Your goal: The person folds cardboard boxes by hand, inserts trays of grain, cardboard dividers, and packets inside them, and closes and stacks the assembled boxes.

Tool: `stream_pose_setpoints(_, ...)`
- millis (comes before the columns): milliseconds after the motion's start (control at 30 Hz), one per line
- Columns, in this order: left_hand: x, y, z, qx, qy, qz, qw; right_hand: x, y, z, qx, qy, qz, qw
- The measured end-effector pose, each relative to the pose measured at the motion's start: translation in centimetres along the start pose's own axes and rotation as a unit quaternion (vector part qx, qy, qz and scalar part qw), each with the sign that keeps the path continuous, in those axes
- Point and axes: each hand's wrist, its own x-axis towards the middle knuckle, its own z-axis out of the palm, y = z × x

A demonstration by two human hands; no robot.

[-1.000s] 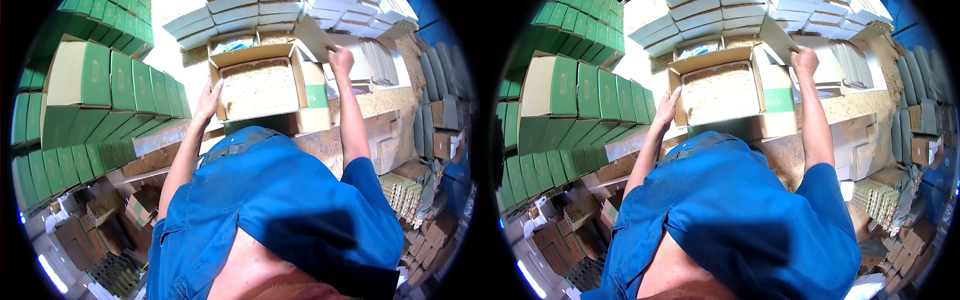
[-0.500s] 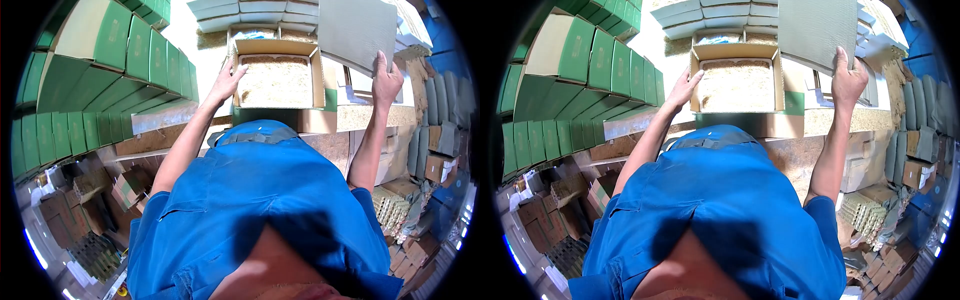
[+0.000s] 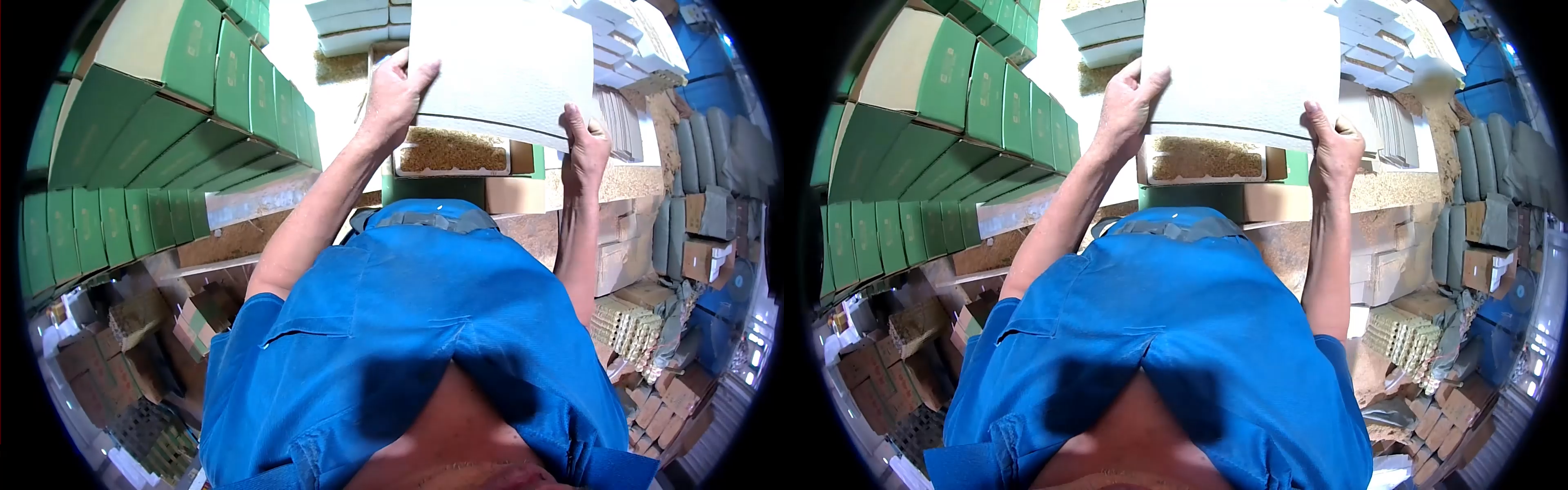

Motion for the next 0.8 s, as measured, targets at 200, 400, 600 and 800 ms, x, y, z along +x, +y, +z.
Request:
stream_pose_setpoints(200, -1.2, -1.7, -0.3, -0.089, 0.045, -0.060, 0.993, -0.3, 2.1, -0.4, 0.228, -0.044, 0.118, 0.965)
stream_pose_setpoints(400, -2.0, -1.7, -1.3, 0.000, 0.081, -0.097, 0.992, 0.6, 3.2, -0.6, 0.249, -0.092, 0.102, 0.959)
stream_pose_setpoints(600, -2.3, -1.5, -3.0, 0.091, 0.101, -0.075, 0.988, -1.0, 2.5, 0.1, 0.207, -0.121, 0.019, 0.971)
stream_pose_setpoints(800, -2.7, -0.8, -5.0, -0.139, 0.074, -0.182, 0.971, -0.6, 0.4, 0.3, 0.283, -0.076, 0.124, 0.948)
